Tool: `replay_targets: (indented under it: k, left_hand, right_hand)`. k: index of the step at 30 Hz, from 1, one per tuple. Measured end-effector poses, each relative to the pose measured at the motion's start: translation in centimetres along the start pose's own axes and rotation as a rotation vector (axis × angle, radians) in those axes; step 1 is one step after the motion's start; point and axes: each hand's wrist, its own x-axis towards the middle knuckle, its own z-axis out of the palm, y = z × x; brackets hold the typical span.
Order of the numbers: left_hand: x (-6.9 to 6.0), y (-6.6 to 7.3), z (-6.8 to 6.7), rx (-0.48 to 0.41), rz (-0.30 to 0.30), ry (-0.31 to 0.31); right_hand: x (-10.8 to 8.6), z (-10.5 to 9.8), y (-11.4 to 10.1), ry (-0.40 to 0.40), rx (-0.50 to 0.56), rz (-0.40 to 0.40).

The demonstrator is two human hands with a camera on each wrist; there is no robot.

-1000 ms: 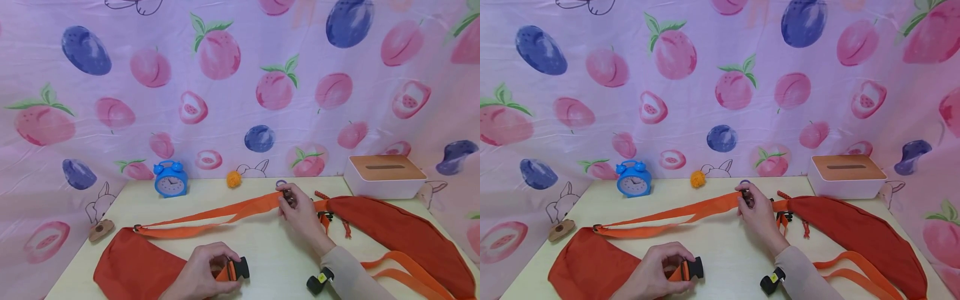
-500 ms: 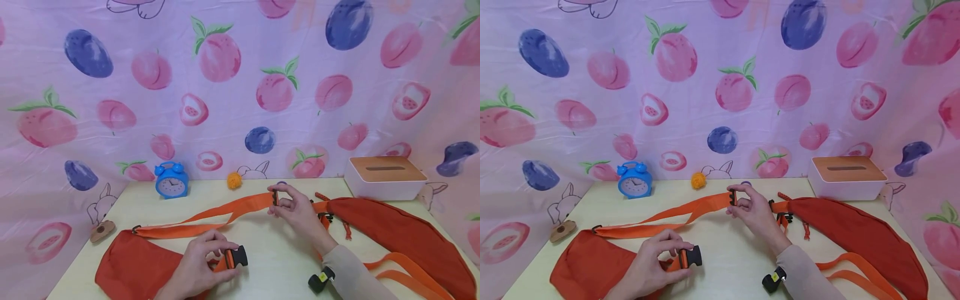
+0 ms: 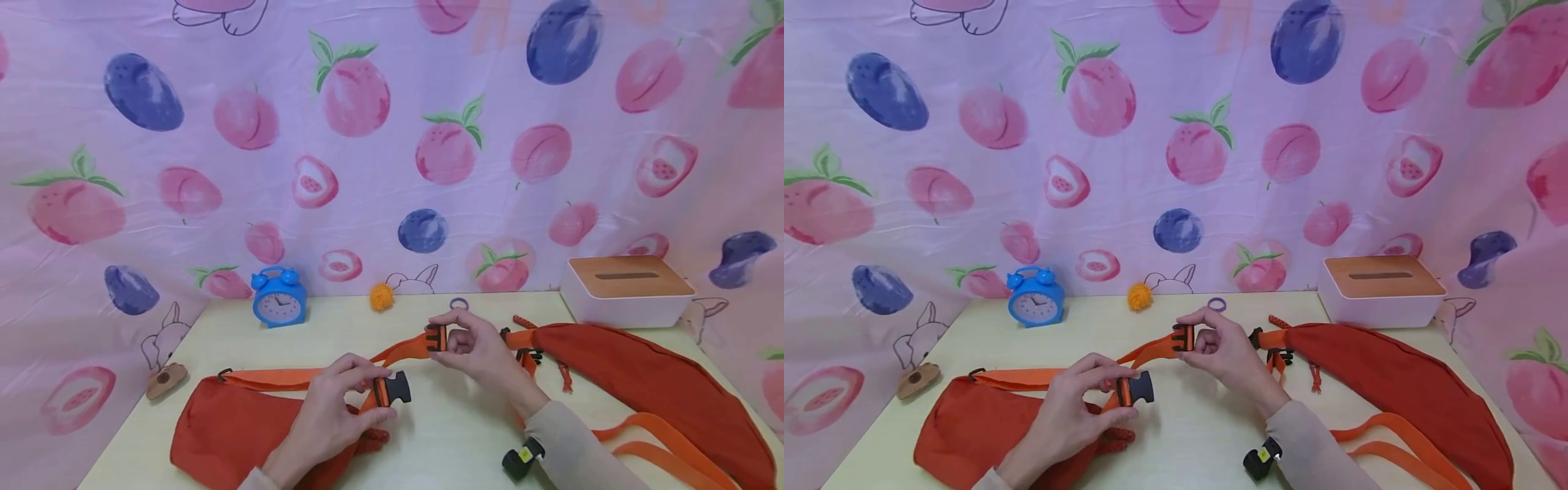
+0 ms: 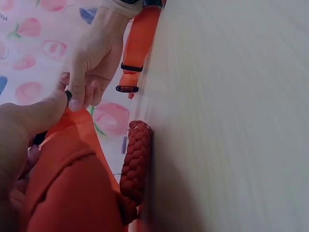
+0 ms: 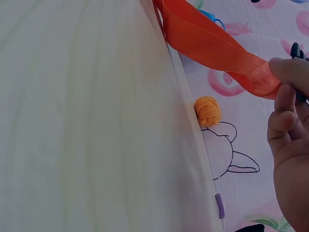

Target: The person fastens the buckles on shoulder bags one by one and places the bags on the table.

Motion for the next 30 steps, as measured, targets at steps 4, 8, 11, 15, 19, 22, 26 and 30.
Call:
replay_targets:
  k: [4, 8, 11, 15, 19, 22, 26, 30]
  left_hand:
    - [0.2, -0.1, 0.4, -0.019, -0.027, 0.065]
    - [0.5, -0.3, 0.6, -0.015, -0.034, 0.123]
    - [0.6, -0.5, 0.6, -0.016, -0.015, 0.154]
    - [0.9, -0.7, 0.6, -0.013, 0.013, 0.166]
    - [1.1, -0.7, 0.6, -0.007, 0.012, 0.175]
    - [1.2, -0.7, 0.7, -0.020, -0.006, 0.176]
    - [1.3, -0.6, 0.8, -0.035, -0.025, 0.175]
    - [1.3, -0.6, 0.9, -0.039, -0.033, 0.172]
  right_hand:
    - [-0.1, 0.1, -0.1, -0.006, -0.071, 0.006]
    - [-0.2, 0.1, -0.2, -0.016, -0.114, -0.011]
    - [-0.1, 0.2, -0.1, -0.033, -0.140, -0.058]
    - [0.1, 0.4, -0.1, -0.067, -0.166, -0.104]
    - [0.0, 0.6, -0.2, -0.086, -0.169, -0.088]
    - [0.0, 0.7, -0.4, -0.074, -0.158, -0.060]
    - [-0.1, 0.9, -0.7, -0.058, -0.170, -0.022]
    - [-0.1, 1.2, -1.0, -0.052, -0.219, -0.004]
